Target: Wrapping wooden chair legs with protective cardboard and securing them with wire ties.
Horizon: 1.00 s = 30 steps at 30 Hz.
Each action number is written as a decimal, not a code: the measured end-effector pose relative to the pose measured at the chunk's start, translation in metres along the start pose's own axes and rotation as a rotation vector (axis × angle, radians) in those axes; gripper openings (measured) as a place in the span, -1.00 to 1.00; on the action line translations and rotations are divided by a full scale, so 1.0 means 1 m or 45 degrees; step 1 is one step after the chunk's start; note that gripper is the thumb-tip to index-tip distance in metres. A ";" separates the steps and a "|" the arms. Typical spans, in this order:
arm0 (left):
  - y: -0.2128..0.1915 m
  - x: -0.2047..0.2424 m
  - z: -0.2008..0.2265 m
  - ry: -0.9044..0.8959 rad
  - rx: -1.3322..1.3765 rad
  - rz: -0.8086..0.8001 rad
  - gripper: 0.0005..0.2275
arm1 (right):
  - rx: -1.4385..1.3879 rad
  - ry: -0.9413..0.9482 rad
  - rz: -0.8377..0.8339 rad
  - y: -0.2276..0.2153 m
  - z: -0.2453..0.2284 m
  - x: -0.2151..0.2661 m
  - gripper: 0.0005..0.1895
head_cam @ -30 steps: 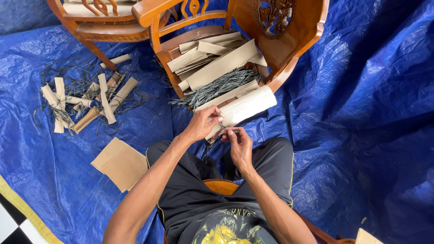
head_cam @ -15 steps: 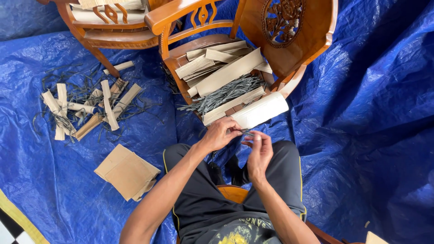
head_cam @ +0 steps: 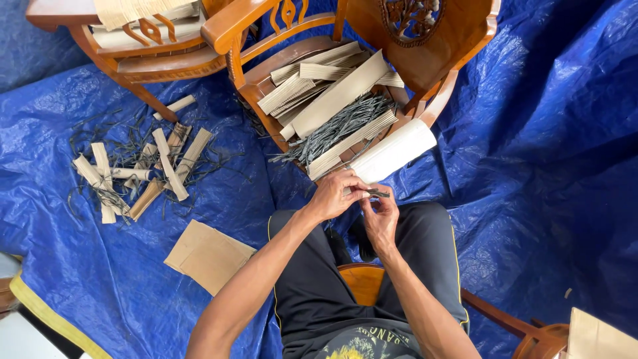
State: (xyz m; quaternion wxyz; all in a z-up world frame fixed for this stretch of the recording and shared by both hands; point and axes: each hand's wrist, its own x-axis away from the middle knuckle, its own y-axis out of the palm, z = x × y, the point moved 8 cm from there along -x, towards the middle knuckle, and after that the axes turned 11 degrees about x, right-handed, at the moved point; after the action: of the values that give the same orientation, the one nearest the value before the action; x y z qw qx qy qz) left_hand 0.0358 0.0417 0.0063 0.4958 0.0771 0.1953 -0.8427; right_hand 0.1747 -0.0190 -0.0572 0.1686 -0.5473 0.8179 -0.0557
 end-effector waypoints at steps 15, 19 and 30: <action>-0.003 0.001 -0.023 -0.155 0.063 0.481 -0.90 | -0.262 0.085 -0.211 0.005 -0.003 -0.009 -0.84; -0.007 -0.005 -0.020 -0.195 -0.139 0.638 -0.88 | -0.287 0.028 -0.288 0.007 -0.003 -0.012 -0.84; -0.010 0.003 -0.021 -0.118 -0.277 0.785 -0.91 | 0.022 -0.362 -0.222 -0.003 -0.030 -0.016 -0.89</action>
State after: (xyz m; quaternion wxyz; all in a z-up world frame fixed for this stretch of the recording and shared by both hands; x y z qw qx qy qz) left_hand 0.0242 0.0522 -0.0112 0.7413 0.0408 0.2287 -0.6297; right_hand 0.1728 -0.0087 -0.0243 0.2818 -0.6172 0.7346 0.0006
